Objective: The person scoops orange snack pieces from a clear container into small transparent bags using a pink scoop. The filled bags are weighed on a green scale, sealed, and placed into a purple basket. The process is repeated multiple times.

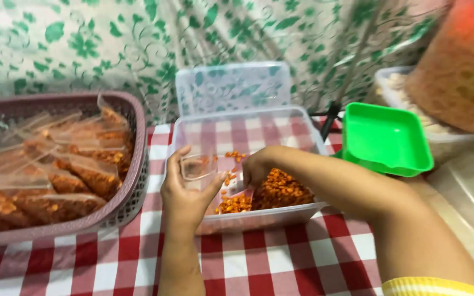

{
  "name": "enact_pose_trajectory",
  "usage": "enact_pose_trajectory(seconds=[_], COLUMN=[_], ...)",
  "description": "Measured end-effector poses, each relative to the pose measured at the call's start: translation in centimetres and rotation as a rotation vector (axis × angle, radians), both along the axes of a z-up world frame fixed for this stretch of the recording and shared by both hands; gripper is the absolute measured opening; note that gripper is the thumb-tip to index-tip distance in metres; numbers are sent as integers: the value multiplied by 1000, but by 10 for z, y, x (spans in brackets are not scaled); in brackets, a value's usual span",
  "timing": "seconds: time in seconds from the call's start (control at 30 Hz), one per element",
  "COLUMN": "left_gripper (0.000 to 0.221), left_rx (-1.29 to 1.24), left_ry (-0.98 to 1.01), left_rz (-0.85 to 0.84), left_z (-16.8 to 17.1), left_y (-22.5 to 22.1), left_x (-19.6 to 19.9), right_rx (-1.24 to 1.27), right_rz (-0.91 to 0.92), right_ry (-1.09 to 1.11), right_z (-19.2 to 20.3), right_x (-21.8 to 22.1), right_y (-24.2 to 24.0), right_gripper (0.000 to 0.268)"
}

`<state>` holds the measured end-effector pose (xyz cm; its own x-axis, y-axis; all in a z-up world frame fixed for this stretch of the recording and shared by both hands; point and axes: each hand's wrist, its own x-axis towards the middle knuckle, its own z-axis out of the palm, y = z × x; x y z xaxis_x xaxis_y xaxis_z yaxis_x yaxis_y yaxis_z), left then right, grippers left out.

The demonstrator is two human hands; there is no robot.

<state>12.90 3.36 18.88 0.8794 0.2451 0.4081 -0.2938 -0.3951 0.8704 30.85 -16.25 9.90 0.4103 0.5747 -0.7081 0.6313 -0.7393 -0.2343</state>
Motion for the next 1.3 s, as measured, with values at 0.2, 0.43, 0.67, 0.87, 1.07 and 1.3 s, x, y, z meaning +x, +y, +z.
enact_pose_trajectory(seconds=[0.2,0.43,0.67,0.87,1.07,1.3], left_gripper=[85,86,87,86,86,86], left_rx=[-11,-17,-26,-10,-12,-12], left_ry=[52,75,106,85,67,53], left_rz=[50,69,92,100,93,91], left_z=[-4,-8,-9,-8,-10,-12], left_y=[3,3,3,3,4,4], left_x=[0,3,3,4,5,4], right_rx=[-27,-16,-4,-6,-5,-12], right_rz=[-14,-102,-53,-70,-77,-61], right_ry=[56,42,-7,14,29,32], right_z=[12,39,21,37,45,48], right_x=[10,1,16,5,0,0], right_y=[-1,-3,-5,-3,-3,-2], right_gripper=[35,44,38,35,36,35])
